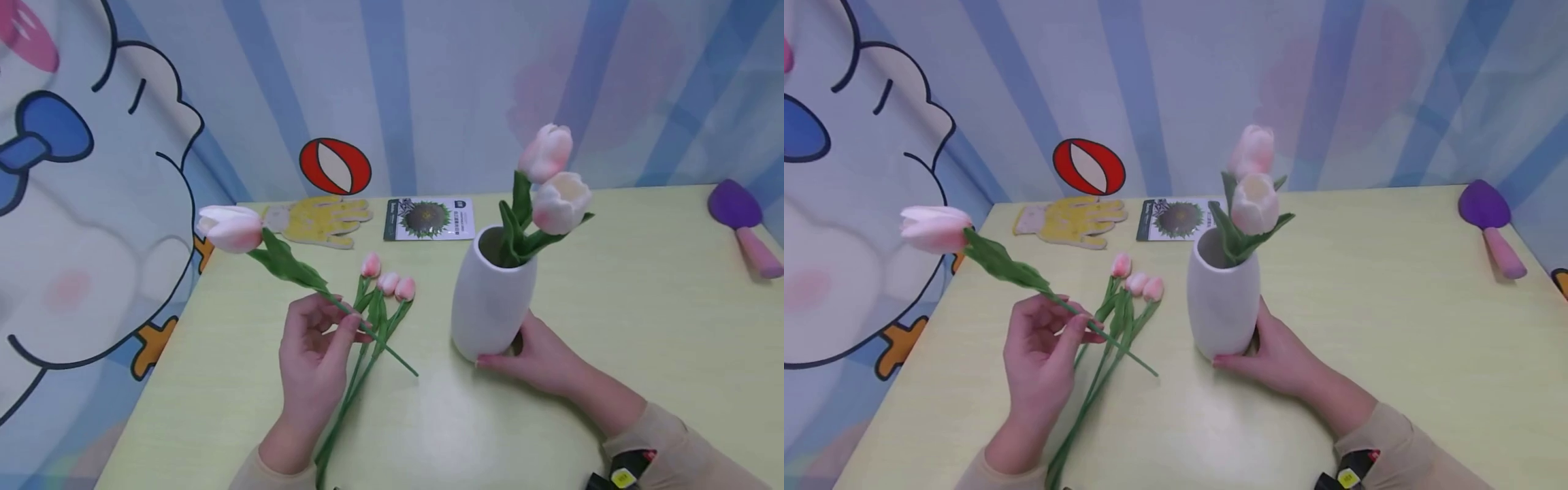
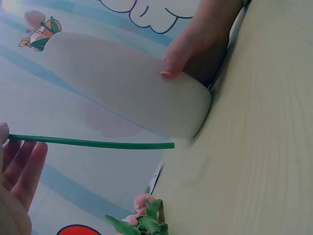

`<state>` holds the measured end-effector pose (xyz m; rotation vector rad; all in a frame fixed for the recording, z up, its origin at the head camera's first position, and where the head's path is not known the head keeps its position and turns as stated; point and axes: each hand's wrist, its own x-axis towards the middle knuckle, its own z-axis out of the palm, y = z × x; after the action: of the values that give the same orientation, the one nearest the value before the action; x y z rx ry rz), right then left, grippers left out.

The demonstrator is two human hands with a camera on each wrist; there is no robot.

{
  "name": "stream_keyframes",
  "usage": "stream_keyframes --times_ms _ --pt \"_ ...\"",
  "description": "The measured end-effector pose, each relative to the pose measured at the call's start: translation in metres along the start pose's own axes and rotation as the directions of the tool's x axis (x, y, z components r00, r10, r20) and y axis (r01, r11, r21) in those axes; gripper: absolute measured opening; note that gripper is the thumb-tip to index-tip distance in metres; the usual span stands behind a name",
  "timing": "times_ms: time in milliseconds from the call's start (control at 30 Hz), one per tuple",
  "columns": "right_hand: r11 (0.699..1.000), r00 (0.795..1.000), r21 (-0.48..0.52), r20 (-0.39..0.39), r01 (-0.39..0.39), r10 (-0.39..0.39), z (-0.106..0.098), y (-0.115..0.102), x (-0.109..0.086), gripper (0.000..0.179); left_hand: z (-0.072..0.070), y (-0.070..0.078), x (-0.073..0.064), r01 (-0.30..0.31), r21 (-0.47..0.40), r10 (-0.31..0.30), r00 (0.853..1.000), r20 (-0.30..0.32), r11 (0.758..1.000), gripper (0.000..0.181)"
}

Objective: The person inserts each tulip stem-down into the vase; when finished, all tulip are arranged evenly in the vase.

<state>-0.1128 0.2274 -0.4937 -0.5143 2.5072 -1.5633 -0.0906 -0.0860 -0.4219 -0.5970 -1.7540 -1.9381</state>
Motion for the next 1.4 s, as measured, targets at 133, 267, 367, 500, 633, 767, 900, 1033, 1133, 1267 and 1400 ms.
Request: stream_keyframes --times_ms 133,267,367,500,633,767,900,1033,1133,1267,1400 --pt "1.0 1.0 0.009 0.003 -0.013 0.013 0.0 -0.001 0.001 0.09 0.001 0.002 0.002 -0.028 -0.026 0.028 1.0 0.004 0.999 0.03" --pt "1.0 1.0 0.017 -0.001 -0.009 0.009 0.0 -0.001 0.002 0.091 0.003 0.004 0.005 -0.042 -0.035 0.043 0.999 0.017 0.998 0.033" --pt "1.0 1.0 0.011 -0.004 -0.008 0.008 0.0 -0.002 0.002 0.09 0.005 0.006 0.009 -0.037 -0.012 0.038 0.999 0.033 0.999 0.037" --pt "1.0 1.0 -0.002 -0.004 -0.012 0.012 0.0 0.0 0.001 0.09 0.006 0.009 0.016 -0.049 0.032 0.047 0.997 0.055 0.998 0.038" --pt "1.0 1.0 0.002 -0.01 -0.011 0.011 -0.001 0.0 0.001 0.09 0.008 0.012 0.025 -0.064 0.063 0.06 0.996 0.068 0.996 0.039" --pt "1.0 1.0 0.015 -0.001 -0.021 0.021 -0.002 0.001 0.0 0.091 0.01 0.015 0.033 -0.065 0.08 0.059 0.996 0.072 0.995 0.04" --pt "0.999 1.0 0.028 0.007 -0.022 0.021 -0.002 0.0 0.001 0.093 0.013 0.022 0.043 -0.07 0.098 0.064 0.996 0.063 0.993 0.041" --pt "0.999 1.0 0.03 0.007 -0.022 0.022 -0.002 -0.001 0.002 0.093 0.015 0.031 0.056 -0.111 0.088 0.106 0.993 0.057 0.99 0.041" --pt "1.0 1.0 0.014 0.005 -0.013 0.013 -0.002 -0.002 0.003 0.09 0.015 0.039 0.066 -0.148 0.064 0.145 0.988 0.042 0.987 0.041" --pt "1.0 1.0 0.009 -0.003 -0.008 0.008 -0.002 -0.002 0.003 0.086 0.019 0.048 0.08 -0.192 0.011 0.192 0.981 0.024 0.981 0.041" --pt "1.0 1.0 0.012 -0.004 -0.023 0.023 -0.002 -0.001 0.001 0.087 0.027 0.053 0.088 -0.219 -0.031 0.219 0.975 0.023 0.975 0.041"
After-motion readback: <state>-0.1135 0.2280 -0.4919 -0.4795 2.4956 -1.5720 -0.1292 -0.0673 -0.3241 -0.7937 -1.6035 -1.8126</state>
